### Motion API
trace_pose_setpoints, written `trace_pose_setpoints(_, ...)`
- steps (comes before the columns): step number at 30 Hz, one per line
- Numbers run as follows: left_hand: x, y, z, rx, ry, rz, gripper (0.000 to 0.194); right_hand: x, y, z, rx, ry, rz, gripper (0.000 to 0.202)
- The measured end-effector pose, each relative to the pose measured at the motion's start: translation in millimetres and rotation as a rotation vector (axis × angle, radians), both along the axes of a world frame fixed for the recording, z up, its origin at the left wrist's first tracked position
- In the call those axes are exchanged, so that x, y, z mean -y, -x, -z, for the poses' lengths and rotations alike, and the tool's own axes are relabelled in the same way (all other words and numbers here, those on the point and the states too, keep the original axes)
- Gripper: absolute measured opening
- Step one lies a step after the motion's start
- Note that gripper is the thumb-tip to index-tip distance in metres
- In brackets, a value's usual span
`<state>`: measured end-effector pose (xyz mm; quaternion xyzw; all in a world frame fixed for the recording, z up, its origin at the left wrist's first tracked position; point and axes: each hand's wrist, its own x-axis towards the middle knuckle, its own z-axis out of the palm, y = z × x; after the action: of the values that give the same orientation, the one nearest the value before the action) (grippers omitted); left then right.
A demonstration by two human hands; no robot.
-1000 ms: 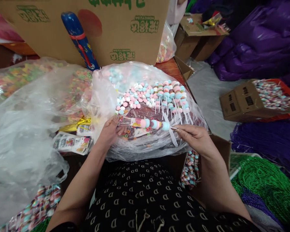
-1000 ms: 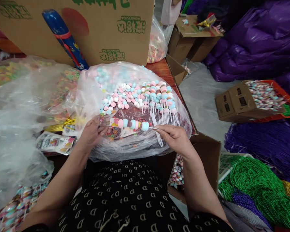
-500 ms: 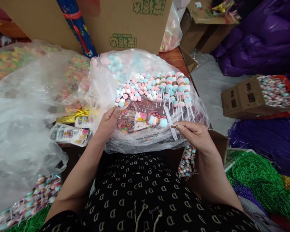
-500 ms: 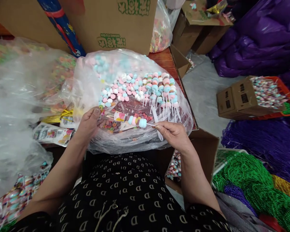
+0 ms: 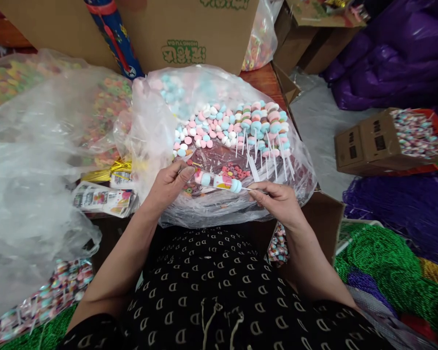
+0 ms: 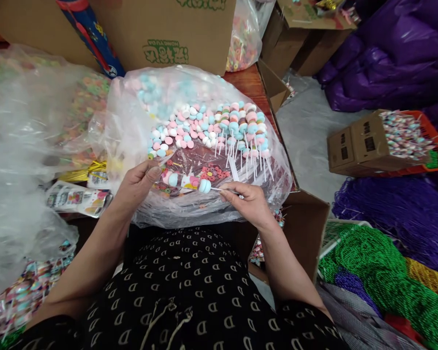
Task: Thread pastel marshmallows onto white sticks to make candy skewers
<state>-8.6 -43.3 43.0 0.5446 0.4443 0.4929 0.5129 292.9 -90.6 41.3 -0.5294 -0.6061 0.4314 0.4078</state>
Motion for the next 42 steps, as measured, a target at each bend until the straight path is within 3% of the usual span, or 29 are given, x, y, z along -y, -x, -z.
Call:
trace_pose_setpoints(3, 0.3, -7.7, -1.9, 0.288, 0.038, 0.021, 0.043, 1.3, 4.5, 6.1, -0.043, 0.020, 0.022, 0.024)
trace_pose_setpoints(6, 2.2, -16.5, -5.3, 0.536, 0.091, 0.085, 0.067, 2.9, 12.1, 12.3, -0.062, 0.031, 0.064, 0.027)
trace_pose_setpoints(9, 5.1, -26.3, -7.2, 0.647, 0.061, 0.068, 0.081, 4.5, 22.9, 17.5, -0.077, 0.005, 0.117, 0.024)
trace_pose_setpoints(14, 7.6, -43.1, -3.1, 0.684, 0.038, 0.005, 0.075, 9.9, 39.9, 24.6, -0.096, -0.070, 0.209, 0.014)
trace_pose_setpoints(20, 9.0, -54.8, -1.4, 0.787, 0.168, -0.127, 0.066, 20.6, 54.5, 35.6, -0.319, 0.088, 0.123, 0.026)
trace_pose_setpoints(27, 20.6, -66.7, -3.2, 0.766, 0.062, -0.082, 0.075, 25.2, 67.7, 43.5, -0.398, 0.145, 0.121, 0.038)
trace_pose_setpoints(32, 18.5, -71.5, -0.6, 0.712, 0.130, -0.149, 0.032, 31.3, 78.4, 41.9, -0.352, 0.067, 0.052, 0.029)
trace_pose_setpoints(34, 17.1, -74.2, -1.5, 0.718, 0.183, -0.172, 0.025, 32.7, 84.0, 40.8, -0.336, 0.052, 0.048, 0.029)
trace_pose_setpoints(42, 29.5, -86.1, -1.2, 0.671, 0.247, -0.116, 0.035, 25.0, 103.0, 37.7, -0.423, 0.095, 0.062, 0.032)
